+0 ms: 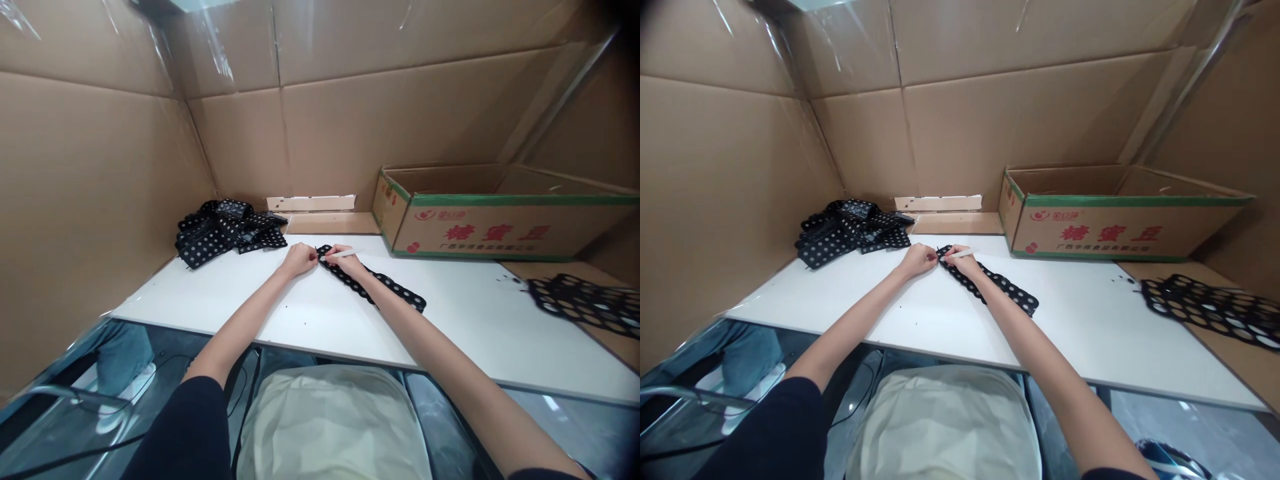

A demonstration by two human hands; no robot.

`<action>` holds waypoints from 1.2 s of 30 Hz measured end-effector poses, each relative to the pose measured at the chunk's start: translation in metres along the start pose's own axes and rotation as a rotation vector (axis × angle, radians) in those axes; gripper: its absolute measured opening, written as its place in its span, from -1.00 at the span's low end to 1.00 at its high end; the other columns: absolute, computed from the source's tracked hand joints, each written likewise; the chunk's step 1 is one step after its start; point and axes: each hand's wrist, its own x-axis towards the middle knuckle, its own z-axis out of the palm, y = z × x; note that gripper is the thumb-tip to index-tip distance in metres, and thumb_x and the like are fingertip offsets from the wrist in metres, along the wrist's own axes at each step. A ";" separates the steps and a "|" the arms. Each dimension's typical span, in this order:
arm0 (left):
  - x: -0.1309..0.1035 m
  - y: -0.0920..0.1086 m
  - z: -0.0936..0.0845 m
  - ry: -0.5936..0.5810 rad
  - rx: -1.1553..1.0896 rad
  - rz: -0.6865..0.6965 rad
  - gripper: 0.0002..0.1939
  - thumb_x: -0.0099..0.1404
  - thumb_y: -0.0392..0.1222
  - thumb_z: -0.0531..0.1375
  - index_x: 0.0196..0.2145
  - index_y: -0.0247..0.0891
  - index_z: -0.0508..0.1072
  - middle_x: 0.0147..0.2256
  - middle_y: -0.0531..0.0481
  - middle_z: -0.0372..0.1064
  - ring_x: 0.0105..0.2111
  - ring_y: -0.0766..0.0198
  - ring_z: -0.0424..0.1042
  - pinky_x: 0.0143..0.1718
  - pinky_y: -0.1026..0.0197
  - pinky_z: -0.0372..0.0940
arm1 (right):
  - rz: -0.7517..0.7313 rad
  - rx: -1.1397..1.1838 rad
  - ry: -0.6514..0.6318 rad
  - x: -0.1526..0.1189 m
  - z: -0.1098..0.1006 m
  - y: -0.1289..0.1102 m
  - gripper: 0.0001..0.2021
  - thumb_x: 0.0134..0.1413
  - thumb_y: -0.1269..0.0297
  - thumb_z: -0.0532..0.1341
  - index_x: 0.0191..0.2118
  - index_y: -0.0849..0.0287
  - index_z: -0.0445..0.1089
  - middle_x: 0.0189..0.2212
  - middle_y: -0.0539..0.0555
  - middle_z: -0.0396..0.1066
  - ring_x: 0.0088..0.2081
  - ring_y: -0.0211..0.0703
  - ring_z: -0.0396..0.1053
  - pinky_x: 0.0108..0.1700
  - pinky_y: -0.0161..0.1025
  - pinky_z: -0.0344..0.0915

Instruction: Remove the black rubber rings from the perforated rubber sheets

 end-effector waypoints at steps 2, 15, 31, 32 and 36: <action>0.000 0.000 -0.001 0.006 -0.002 -0.003 -0.81 0.08 -0.22 0.13 -0.43 -0.25 0.55 -0.44 -0.04 0.50 -0.39 0.21 0.43 -0.32 0.24 0.21 | -0.011 0.001 -0.033 0.002 -0.002 0.004 -0.86 -0.29 0.29 0.25 -0.55 0.19 0.28 -0.63 -0.03 0.32 -0.54 -0.26 0.27 -0.47 -0.33 0.19; 0.005 0.001 -0.004 -0.051 0.063 0.016 -0.81 0.05 -0.22 0.12 -0.42 -0.23 0.54 -0.38 -0.04 0.50 -0.34 0.19 0.42 -0.31 0.25 0.22 | 0.022 0.113 0.182 0.000 -0.007 0.004 -0.85 -0.30 0.36 0.16 -0.70 0.16 0.15 -0.75 -0.06 0.23 -0.66 -0.35 0.16 -0.57 -0.36 0.07; 0.000 0.002 -0.001 -0.018 0.035 0.271 -0.82 0.09 -0.30 0.10 -0.39 -0.22 0.49 -0.31 -0.02 0.44 -0.27 0.24 0.40 -0.26 0.29 0.23 | 0.055 0.067 0.151 -0.006 -0.006 -0.007 -0.78 -0.30 0.41 0.14 -0.76 0.16 0.09 -0.85 -0.09 0.15 -0.74 -0.39 0.06 -0.63 -0.38 -0.02; -0.001 0.003 0.000 -0.014 0.029 0.275 -0.83 0.08 -0.31 0.10 -0.40 -0.22 0.49 -0.32 -0.02 0.44 -0.28 0.24 0.40 -0.27 0.29 0.22 | 0.050 0.067 0.153 -0.006 -0.006 -0.006 -0.79 -0.30 0.41 0.14 -0.76 0.16 0.09 -0.85 -0.09 0.16 -0.74 -0.39 0.07 -0.63 -0.38 -0.02; 0.000 0.004 0.002 -0.012 0.013 0.258 -0.85 0.07 -0.30 0.11 -0.44 -0.24 0.49 -0.36 -0.01 0.47 -0.33 0.25 0.41 -0.32 0.30 0.21 | 0.024 0.070 0.157 -0.005 -0.006 -0.001 -0.79 -0.29 0.41 0.14 -0.76 0.17 0.10 -0.84 -0.09 0.17 -0.74 -0.39 0.08 -0.63 -0.39 -0.01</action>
